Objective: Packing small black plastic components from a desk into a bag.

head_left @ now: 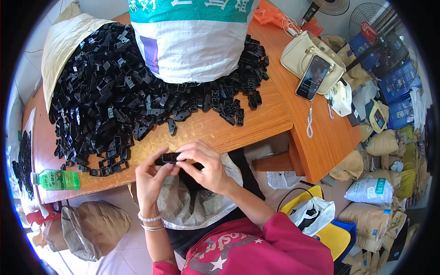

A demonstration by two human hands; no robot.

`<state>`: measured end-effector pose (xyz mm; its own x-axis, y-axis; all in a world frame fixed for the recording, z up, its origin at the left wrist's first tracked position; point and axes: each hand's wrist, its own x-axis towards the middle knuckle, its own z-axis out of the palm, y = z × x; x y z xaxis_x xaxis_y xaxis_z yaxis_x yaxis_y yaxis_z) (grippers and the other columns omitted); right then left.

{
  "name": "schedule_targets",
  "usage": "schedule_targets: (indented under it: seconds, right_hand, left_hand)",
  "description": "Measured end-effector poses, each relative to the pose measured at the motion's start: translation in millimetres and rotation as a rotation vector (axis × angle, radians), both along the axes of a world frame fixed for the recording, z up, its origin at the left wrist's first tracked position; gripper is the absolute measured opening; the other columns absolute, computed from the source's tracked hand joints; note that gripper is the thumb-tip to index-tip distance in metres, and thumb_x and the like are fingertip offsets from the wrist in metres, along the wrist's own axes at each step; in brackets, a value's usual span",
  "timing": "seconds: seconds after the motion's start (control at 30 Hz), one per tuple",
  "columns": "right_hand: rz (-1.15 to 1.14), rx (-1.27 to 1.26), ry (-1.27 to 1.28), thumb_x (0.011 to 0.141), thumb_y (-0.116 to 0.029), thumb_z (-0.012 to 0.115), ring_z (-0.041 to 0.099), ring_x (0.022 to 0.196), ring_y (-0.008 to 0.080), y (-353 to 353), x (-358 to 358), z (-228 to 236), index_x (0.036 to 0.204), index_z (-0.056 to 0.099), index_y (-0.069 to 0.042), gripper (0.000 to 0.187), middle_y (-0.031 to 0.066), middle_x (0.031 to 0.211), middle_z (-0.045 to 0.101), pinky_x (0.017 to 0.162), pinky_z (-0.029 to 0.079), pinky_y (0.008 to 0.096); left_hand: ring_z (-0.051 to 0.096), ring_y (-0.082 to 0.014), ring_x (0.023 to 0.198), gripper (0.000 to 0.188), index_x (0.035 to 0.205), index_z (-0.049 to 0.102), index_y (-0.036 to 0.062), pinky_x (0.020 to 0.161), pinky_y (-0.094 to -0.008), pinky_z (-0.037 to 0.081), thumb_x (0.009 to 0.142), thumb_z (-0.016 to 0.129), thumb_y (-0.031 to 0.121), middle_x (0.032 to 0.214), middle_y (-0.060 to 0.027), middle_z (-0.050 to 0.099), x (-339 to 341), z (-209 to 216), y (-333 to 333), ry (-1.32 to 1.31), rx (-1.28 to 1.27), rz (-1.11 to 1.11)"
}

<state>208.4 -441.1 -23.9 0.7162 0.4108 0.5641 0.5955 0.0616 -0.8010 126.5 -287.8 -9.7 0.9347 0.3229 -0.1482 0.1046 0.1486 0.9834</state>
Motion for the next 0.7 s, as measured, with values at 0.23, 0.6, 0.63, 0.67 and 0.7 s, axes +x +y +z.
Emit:
schedule_targets:
  seconds: [0.23, 0.6, 0.63, 0.67, 0.7]
  right_hand:
    - [0.104, -0.042, -0.068, 0.074, 0.001, 0.073, 0.062, 0.087, 0.0254, -1, 0, 5, 0.089, 0.065, -0.002, 0.018, 0.0099, 0.093, 0.067, 0.075, 0.05, 0.0341]
    - [0.184, -0.065, -0.084, 0.074, -0.003, 0.073, 0.06, 0.084, 0.0255, -3, 0, 2, 0.085, 0.065, -0.002, 0.013, 0.0083, 0.094, 0.065, 0.074, 0.048, 0.0348]
    - [0.192, -0.063, -0.078, 0.074, -0.003, 0.073, 0.06, 0.084, 0.0255, -3, 0, 2, 0.085, 0.065, -0.002, 0.013, 0.0083, 0.094, 0.065, 0.074, 0.048, 0.0348]
    - [0.202, -0.049, -0.056, 0.075, -0.003, 0.073, 0.06, 0.084, 0.0252, -3, 0, 4, 0.085, 0.066, -0.002, 0.013, 0.0087, 0.097, 0.065, 0.075, 0.049, 0.0347]
    - [0.214, -0.033, -0.033, 0.075, -0.003, 0.072, 0.061, 0.085, 0.0249, -2, -1, 5, 0.086, 0.067, -0.001, 0.012, 0.0091, 0.099, 0.065, 0.076, 0.049, 0.0345]
  left_hand:
    - [0.067, -0.0166, 0.06, 0.023, 0.105, 0.061, -0.0114, 0.051, -0.023, 0.053, 0.084, 0.066, -0.005, 0.075, -0.0112, 0.067, -14, 15, 0, 0.105, -0.009, -0.05]
    - [0.069, -0.0184, 0.067, 0.024, 0.109, 0.059, -0.0122, 0.06, -0.0242, 0.056, 0.087, 0.064, -0.004, 0.083, -0.0134, 0.068, -20, 12, -9, 0.072, -0.031, 0.055]
    - [0.07, -0.0185, 0.071, 0.026, 0.112, 0.058, -0.0118, 0.063, -0.0244, 0.056, 0.088, 0.062, -0.004, 0.087, -0.0139, 0.068, -22, 13, -12, 0.062, -0.047, 0.078]
    - [0.069, -0.0184, 0.074, 0.027, 0.114, 0.058, -0.0108, 0.066, -0.0245, 0.056, 0.088, 0.061, -0.005, 0.09, -0.0139, 0.068, -22, 14, -15, 0.013, -0.002, 0.082]
    - [0.069, -0.0182, 0.077, 0.028, 0.117, 0.057, -0.0098, 0.068, -0.0247, 0.056, 0.089, 0.059, -0.005, 0.093, -0.0138, 0.068, -22, 15, -18, -0.035, 0.045, 0.088]
